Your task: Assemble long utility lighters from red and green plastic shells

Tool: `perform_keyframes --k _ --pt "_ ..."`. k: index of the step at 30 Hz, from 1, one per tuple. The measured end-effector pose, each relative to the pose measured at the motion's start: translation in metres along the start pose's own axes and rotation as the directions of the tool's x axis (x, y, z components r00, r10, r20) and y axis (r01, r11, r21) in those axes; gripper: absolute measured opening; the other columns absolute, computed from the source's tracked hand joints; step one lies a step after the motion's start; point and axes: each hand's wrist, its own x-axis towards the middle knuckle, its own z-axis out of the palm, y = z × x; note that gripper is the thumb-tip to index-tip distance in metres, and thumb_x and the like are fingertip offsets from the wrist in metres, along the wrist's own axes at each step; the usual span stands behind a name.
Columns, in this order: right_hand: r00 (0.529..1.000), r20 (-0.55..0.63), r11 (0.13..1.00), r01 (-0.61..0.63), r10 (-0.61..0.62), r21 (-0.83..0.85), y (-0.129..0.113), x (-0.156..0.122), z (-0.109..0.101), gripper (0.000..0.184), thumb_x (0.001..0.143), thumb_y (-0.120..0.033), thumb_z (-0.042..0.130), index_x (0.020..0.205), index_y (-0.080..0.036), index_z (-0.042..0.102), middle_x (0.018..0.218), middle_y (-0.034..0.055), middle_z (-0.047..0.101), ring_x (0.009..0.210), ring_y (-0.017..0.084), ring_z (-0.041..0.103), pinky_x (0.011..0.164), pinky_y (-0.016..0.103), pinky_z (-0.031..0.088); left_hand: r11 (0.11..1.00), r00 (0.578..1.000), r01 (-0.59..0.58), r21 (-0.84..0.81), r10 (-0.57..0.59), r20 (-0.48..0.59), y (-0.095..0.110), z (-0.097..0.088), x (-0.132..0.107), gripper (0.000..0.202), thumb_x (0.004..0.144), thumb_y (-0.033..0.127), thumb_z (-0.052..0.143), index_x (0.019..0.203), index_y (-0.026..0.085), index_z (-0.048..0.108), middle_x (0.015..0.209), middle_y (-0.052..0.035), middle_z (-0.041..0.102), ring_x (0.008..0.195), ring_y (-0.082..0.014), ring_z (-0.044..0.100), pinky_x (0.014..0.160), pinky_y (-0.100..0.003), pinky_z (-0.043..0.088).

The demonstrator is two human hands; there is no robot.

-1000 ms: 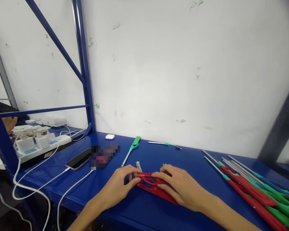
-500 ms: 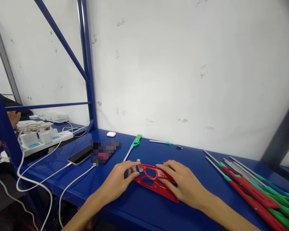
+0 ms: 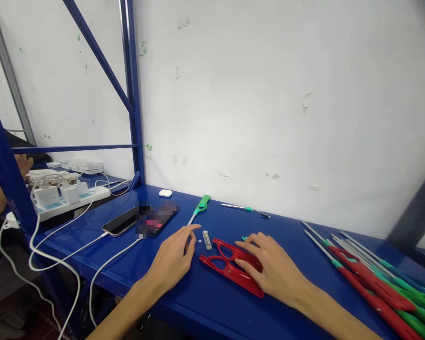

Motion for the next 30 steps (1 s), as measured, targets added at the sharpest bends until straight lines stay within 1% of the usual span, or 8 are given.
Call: perform_keyframes --k 3,6,10,14,18,24,27,30 --pt "0.998 -0.041 0.999 -0.048 0.049 0.019 0.007 0.005 -0.009 0.033 0.106 -0.037 0.041 0.118 -0.028 0.071 0.111 0.0072 0.070 0.102 0.027 0.064 0.094 0.049 0.049 0.985 0.998 -0.029 0.169 0.020 0.053 -0.004 0.006 0.000 0.037 0.104 0.026 0.037 0.133 0.026 0.059 0.122 -0.0072 0.063 0.108 -0.0254 0.064 0.084 -0.037 0.052" --pt "0.992 -0.058 0.993 -0.115 0.115 0.009 0.019 0.007 -0.012 0.035 0.107 -0.030 0.037 0.113 -0.025 0.071 0.108 0.0070 0.071 0.100 0.026 0.063 0.092 0.048 0.048 0.960 0.991 -0.070 0.270 0.035 0.132 -0.004 0.008 0.001 0.040 0.105 0.024 0.035 0.134 0.027 0.062 0.130 -0.0088 0.060 0.117 -0.0289 0.060 0.084 -0.040 0.055" --pt "0.989 0.000 0.989 -0.146 0.146 0.031 0.029 0.006 -0.004 0.031 0.106 -0.033 0.043 0.119 -0.026 0.070 0.108 0.0069 0.072 0.102 0.027 0.063 0.090 0.047 0.049 0.956 0.986 -0.084 0.281 0.038 0.163 -0.003 0.007 0.002 0.038 0.105 0.023 0.036 0.125 0.022 0.069 0.126 -0.0097 0.063 0.114 -0.0278 0.060 0.081 -0.038 0.056" --pt "0.988 0.062 0.988 -0.146 0.143 0.050 0.029 0.005 0.003 0.033 0.105 -0.036 0.044 0.126 -0.026 0.068 0.108 0.0077 0.072 0.103 0.028 0.063 0.090 0.048 0.050 0.962 0.988 -0.076 0.261 0.037 0.150 -0.004 0.007 0.003 0.035 0.104 0.021 0.039 0.119 0.022 0.071 0.120 -0.0074 0.066 0.112 -0.0251 0.061 0.085 -0.036 0.054" --pt "0.989 0.038 0.987 -0.143 0.140 0.076 0.023 0.005 -0.001 0.035 0.105 -0.039 0.044 0.133 -0.029 0.063 0.116 0.0080 0.070 0.109 0.028 0.062 0.098 0.051 0.048 0.968 0.989 -0.066 0.243 0.031 0.143 -0.007 0.008 0.004 0.031 0.104 0.020 0.043 0.111 0.025 0.073 0.114 -0.0048 0.068 0.106 -0.0222 0.064 0.086 -0.033 0.052" --pt "0.995 0.103 0.997 -0.018 0.010 0.079 0.007 0.003 -0.010 0.034 0.101 -0.051 0.053 0.121 -0.030 0.071 0.129 0.0075 0.064 0.120 0.029 0.057 0.107 0.052 0.041 0.970 0.990 -0.055 0.236 0.022 0.140 -0.008 0.008 0.005 0.029 0.103 0.022 0.044 0.103 0.025 0.072 0.108 -0.0041 0.068 0.102 -0.0222 0.065 0.085 -0.033 0.051" --pt "0.990 0.140 0.995 0.000 -0.015 0.103 0.003 0.002 -0.010 0.034 0.102 -0.050 0.053 0.121 -0.030 0.072 0.130 0.0069 0.064 0.122 0.027 0.055 0.109 0.052 0.040 0.970 0.990 -0.056 0.238 0.023 0.139 -0.006 0.007 0.004 0.029 0.103 0.023 0.043 0.103 0.025 0.071 0.107 -0.0048 0.068 0.101 -0.0223 0.065 0.084 -0.032 0.051" --pt "0.991 0.133 0.992 0.005 -0.022 0.128 0.001 0.002 -0.010 0.030 0.102 -0.046 0.054 0.118 -0.028 0.073 0.128 0.0064 0.065 0.120 0.026 0.056 0.109 0.051 0.040 0.970 0.990 -0.066 0.235 0.033 0.139 -0.004 0.006 0.003 0.031 0.104 0.025 0.040 0.112 0.025 0.070 0.110 -0.0058 0.067 0.103 -0.0222 0.065 0.085 -0.033 0.052"
